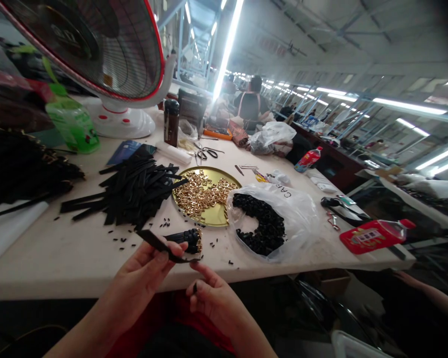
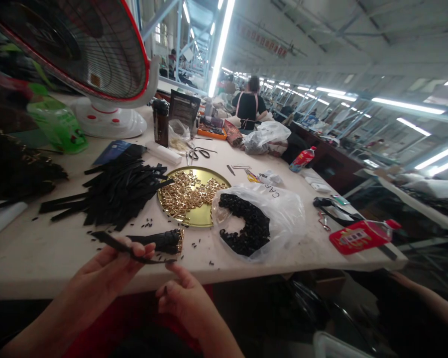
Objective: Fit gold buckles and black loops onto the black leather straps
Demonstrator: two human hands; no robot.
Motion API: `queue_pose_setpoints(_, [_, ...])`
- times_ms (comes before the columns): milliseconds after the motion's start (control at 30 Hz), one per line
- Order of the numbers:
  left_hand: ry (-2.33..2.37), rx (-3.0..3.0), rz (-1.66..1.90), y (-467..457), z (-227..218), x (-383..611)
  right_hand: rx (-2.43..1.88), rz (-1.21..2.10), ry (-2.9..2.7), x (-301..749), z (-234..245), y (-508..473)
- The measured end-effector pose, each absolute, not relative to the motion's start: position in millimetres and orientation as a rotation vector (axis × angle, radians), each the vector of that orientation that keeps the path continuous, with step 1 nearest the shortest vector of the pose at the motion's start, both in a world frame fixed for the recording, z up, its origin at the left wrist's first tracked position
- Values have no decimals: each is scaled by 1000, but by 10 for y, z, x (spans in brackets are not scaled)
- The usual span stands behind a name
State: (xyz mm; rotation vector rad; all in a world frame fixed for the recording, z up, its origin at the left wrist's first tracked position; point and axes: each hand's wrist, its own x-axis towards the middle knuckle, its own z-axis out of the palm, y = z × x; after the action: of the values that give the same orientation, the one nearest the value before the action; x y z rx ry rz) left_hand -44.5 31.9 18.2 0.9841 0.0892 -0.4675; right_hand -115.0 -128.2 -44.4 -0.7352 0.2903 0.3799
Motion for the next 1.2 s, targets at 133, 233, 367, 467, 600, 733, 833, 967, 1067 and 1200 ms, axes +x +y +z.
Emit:
queue_pose_setpoints(133, [-108,1067,-759,395,153,-553,-616,310,310,-1073,-415,-1367])
queue_pose_setpoints(233, [-315,1127,-946,454,96,-507,-636,228,317,-1007,-386,-1460])
queue_pose_setpoints(367, [-501,1293,-1095,471,-20,-395,-774,199,305,-934,-369,-1577])
queue_pose_setpoints(467, [-645,1540,-1129,458,-42,-325,-946,180,287,-910,-400,-1633])
queue_pose_setpoints(600, [-775,1859,-1132,393,-19,-266,-1107,176,308,-921,-420,-1596])
queue_pose_setpoints(733, [-646,1813,-1002,216,-155,-261,-1160,213,263,-932,-377,-1450])
queue_pose_setpoints(833, [-469,1740,-843,96,-295,-275,-1134,153,310,-925,-388,-1393])
queue_pose_setpoints(967, [-384,1654,-865,66,-294,-283,-1075,29,399,-919,-478,-1460])
queue_pose_setpoints(1067, [-329,1668,-864,80,-192,-300,-896,-10,425,-917,-521,-1524])
queue_pose_setpoints(1200, [-397,1804,-789,71,-86,-336,-670,32,489,-903,-521,-1542])
